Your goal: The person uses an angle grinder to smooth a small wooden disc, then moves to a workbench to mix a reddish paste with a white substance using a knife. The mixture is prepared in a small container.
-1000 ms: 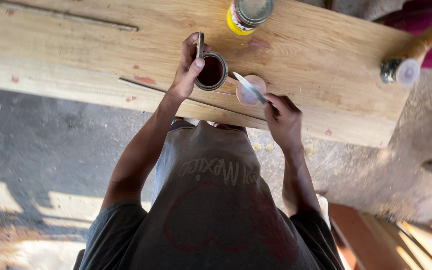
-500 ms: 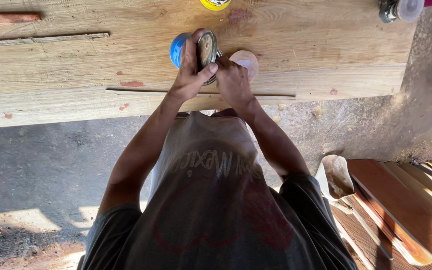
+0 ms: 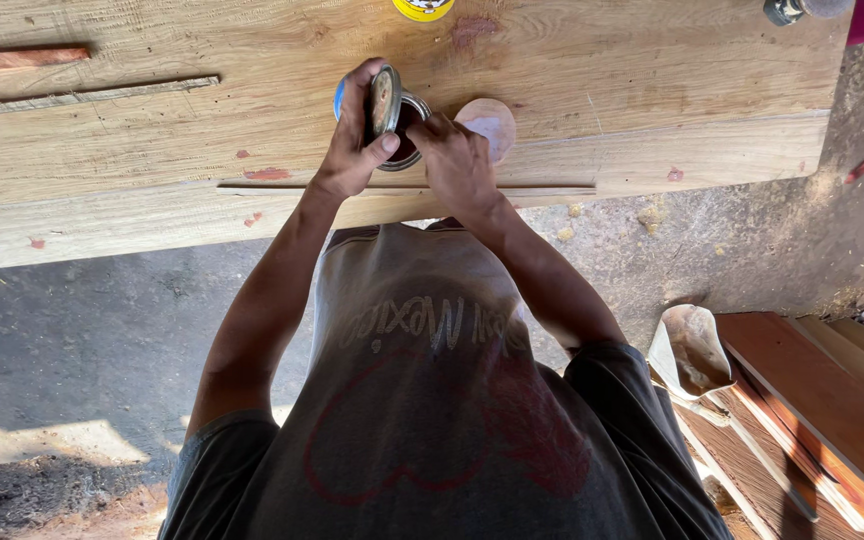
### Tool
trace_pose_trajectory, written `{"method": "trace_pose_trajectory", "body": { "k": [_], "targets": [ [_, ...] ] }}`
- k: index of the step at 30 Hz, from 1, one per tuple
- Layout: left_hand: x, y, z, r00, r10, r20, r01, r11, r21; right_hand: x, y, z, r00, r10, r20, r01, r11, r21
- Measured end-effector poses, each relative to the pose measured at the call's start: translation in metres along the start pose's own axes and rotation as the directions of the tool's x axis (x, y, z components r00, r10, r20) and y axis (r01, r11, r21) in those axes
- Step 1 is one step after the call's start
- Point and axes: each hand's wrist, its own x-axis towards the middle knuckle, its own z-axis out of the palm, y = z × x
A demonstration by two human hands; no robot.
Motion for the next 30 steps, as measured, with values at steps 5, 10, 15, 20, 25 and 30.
{"method": "trace_pose_trajectory", "body": {
  "k": [5, 10, 15, 20, 25, 30],
  "targets": [
    [-0.002, 0.006, 0.008, 1.000, 0.002, 0.015, -0.003, 0.997, 0.082, -0.001, -0.002, -0.007, 0.998, -0.025, 0.056, 0.025, 1.000, 0.005],
    [-0.002, 0.010, 0.009, 1.000, 0.000, -0.002, 0.000, 0.985, 0.172, -0.005, -0.003, -0.019, 0.998, 0.043, -0.039, -0.043, 0.999, 0.005],
    [-0.002, 0.009, 0.011, 1.000, -0.017, 0.018, 0.013, 0.986, 0.167, -0.001, -0.001, -0.009, 0.995, 0.100, -0.011, -0.100, 0.995, 0.025],
    [-0.006, 0.007, 0.014, 0.999, 0.003, 0.032, -0.006, 0.994, 0.106, -0.001, 0.003, 0.004, 0.991, 0.103, -0.087, -0.084, 0.976, 0.201],
    [-0.010, 0.001, 0.013, 1.000, 0.011, -0.009, -0.009, 0.980, 0.200, -0.007, 0.013, 0.013, 0.987, 0.152, -0.045, -0.126, 0.925, 0.358],
    [-0.008, -0.006, 0.009, 0.997, 0.051, -0.055, -0.041, 0.985, 0.167, -0.008, 0.027, 0.032, 0.984, 0.169, -0.056, -0.112, 0.834, 0.541]
  ]
}}
